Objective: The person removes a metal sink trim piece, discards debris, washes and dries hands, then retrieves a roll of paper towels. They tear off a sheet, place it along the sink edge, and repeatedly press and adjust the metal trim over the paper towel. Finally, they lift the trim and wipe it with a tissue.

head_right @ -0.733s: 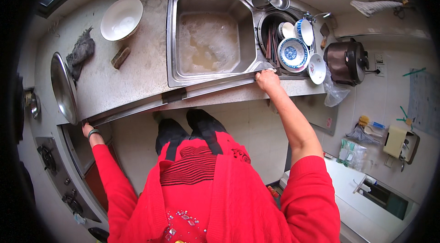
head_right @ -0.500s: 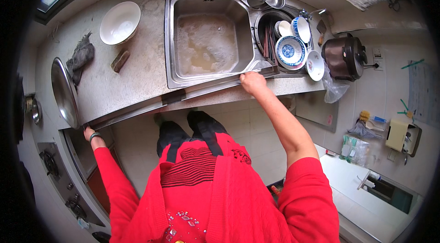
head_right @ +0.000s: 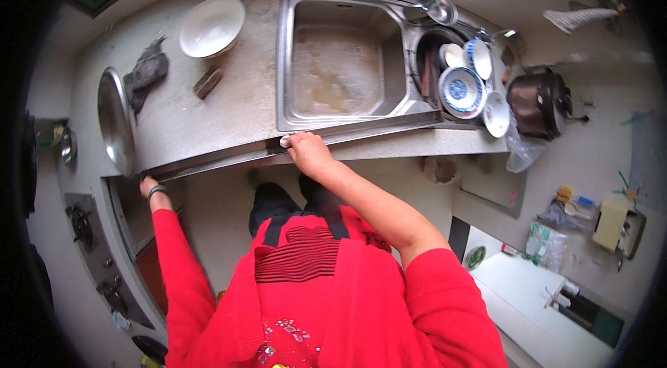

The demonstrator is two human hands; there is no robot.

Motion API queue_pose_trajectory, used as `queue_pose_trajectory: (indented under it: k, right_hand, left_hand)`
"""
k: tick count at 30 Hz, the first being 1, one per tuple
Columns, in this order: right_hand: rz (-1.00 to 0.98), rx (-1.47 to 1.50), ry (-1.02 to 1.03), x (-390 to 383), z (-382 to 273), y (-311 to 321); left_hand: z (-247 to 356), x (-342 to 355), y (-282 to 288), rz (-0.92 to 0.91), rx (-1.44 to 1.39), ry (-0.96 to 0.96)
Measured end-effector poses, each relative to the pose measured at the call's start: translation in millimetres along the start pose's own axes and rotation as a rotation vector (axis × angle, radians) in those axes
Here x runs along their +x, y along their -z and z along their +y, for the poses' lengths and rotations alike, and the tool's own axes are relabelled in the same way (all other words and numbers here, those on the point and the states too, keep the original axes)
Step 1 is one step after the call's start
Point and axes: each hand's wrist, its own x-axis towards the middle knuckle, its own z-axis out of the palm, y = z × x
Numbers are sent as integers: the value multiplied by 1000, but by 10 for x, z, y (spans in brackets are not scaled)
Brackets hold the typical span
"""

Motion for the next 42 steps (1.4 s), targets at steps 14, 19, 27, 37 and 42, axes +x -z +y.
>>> queue_pose_trajectory:
  k: [14, 19, 27, 37, 42]
  right_hand:
    - [-301, 2044, -643, 204, -110, 465]
    - [-465, 2075, -624, 262, -204, 466]
    - [-664, 1920, -597, 204, -759, 340]
    - [-994, 1560, -505, -511, -1975, -619]
    - [-1172, 1450, -540, -1333, -2738, -1448]
  left_hand:
    - [571, -686, 268, -152, -380, 288]
    - [603, -978, 454, -250, -331, 453]
    - [138, -1806, 1144, -57, -481, 551]
    - [-1603, -3018, 3222, 137, -679, 821]
    - [-2529, -3792, 4547, 347, -794, 853]
